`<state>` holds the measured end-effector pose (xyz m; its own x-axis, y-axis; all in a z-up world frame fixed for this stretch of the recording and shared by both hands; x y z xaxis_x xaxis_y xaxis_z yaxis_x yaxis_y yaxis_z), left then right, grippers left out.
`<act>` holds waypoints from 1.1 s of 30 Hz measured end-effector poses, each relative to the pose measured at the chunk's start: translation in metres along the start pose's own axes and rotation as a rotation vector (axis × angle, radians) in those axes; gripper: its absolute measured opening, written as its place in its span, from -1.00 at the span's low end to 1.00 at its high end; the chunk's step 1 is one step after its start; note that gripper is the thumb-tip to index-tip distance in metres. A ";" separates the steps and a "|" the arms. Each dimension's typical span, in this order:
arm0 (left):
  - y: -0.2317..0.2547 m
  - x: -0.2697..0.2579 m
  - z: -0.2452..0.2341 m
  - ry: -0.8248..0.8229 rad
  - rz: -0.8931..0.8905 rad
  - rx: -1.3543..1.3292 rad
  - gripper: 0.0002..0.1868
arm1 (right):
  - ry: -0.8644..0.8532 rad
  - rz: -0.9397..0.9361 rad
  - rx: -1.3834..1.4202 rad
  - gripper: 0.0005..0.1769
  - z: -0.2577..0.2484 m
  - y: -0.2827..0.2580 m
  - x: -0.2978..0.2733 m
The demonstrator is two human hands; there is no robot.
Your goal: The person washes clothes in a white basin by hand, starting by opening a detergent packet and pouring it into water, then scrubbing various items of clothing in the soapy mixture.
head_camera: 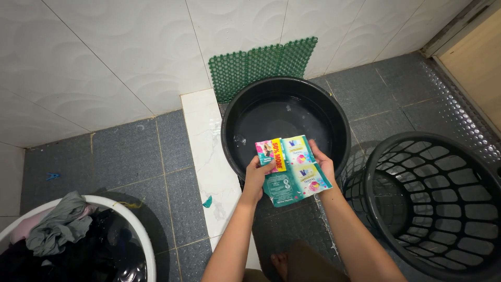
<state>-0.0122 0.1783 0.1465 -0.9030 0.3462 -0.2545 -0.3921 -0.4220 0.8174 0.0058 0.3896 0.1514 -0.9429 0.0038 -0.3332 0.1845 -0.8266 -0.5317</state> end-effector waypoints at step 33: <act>0.013 -0.025 -0.084 0.105 -0.063 0.053 -0.23 | -0.153 0.290 -0.887 -0.43 0.053 0.014 0.007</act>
<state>-0.0095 0.0934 0.1202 -0.8913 0.2800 -0.3567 -0.4415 -0.3559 0.8237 -0.0130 0.3484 0.1824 -0.8416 -0.2606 -0.4730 0.5019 -0.0540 -0.8632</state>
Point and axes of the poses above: each hand's wrist, its own x-axis towards the middle knuckle, its own z-axis out of the palm, y = z × x, the point moved 1 cm from there along x, towards the middle knuckle, and after that the axes turned 9 degrees about -y, right-handed, at the moved point
